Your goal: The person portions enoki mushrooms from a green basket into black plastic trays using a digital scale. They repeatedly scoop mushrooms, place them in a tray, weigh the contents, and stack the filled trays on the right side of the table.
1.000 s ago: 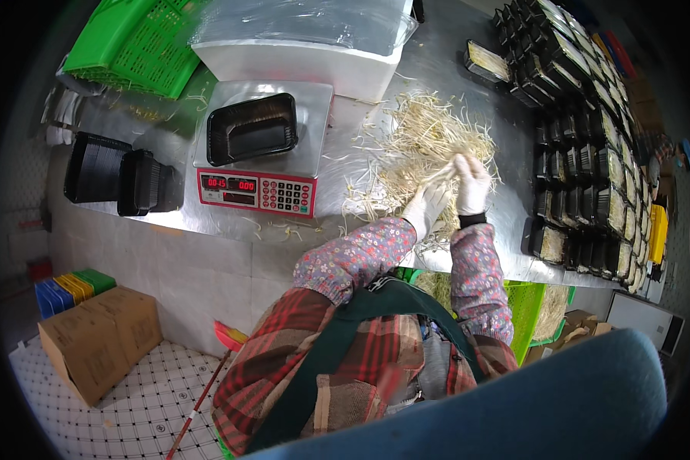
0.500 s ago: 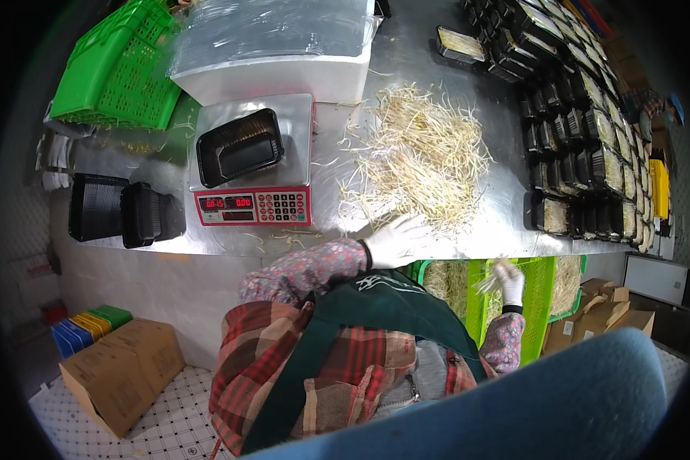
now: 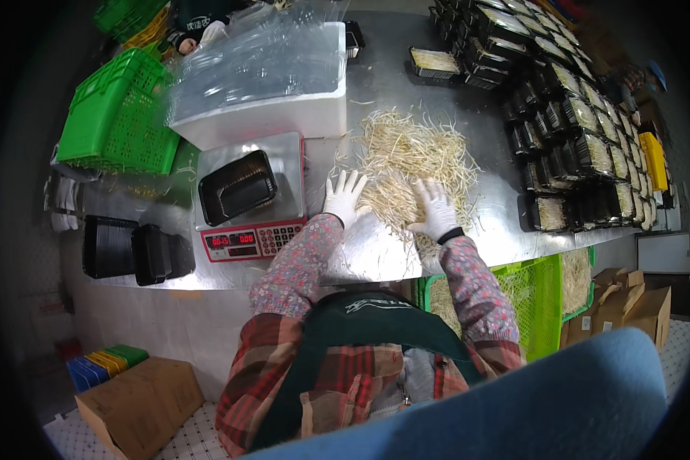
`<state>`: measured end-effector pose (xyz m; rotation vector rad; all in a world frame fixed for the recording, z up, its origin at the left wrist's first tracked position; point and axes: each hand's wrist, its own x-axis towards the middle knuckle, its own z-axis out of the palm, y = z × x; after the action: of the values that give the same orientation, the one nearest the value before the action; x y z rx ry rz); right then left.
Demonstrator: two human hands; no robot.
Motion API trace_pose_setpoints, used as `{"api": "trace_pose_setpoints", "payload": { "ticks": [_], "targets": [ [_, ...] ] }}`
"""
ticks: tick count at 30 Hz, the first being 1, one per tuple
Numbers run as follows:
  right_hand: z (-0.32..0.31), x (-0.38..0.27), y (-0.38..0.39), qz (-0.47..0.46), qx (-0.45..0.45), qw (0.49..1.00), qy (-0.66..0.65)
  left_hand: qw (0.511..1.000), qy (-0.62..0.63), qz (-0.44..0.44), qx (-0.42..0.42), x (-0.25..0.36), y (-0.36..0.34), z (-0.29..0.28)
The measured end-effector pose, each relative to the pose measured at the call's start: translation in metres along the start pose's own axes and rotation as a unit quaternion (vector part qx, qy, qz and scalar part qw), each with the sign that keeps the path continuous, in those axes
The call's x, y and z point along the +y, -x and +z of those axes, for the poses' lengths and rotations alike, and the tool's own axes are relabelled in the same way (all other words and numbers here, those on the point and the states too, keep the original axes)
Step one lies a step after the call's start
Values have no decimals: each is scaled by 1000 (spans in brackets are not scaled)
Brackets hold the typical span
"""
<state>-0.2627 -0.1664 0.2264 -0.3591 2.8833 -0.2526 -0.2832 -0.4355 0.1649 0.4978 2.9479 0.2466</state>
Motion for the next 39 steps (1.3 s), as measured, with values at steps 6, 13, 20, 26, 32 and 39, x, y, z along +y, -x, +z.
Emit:
{"api": "trace_pose_setpoints", "payload": {
  "ticks": [6, 13, 20, 26, 32, 39],
  "targets": [
    [12, 16, -40, 11, -43, 996, -71, 997, 21, -74, 16, 3, -39, 7],
    [-12, 73, -24, 100, 160, 944, -271, 896, 347, -106, 255, 2, 30, -9],
    [18, -77, -22, -50, -26, 988, -146, 810, 475, -164, 303, 29, 95, -13],
    [35, 32, -52, 107, 10, 989, -97, 761, 608, -145, 175, 25, 110, 7],
    [-42, 55, -7, 160, 85, 947, -267, 585, 786, -199, 26, 26, 101, 6],
    [-10, 3, -33, -76, -48, 936, -341, 606, 743, -270, 85, 52, 74, 20]
  ]
}}
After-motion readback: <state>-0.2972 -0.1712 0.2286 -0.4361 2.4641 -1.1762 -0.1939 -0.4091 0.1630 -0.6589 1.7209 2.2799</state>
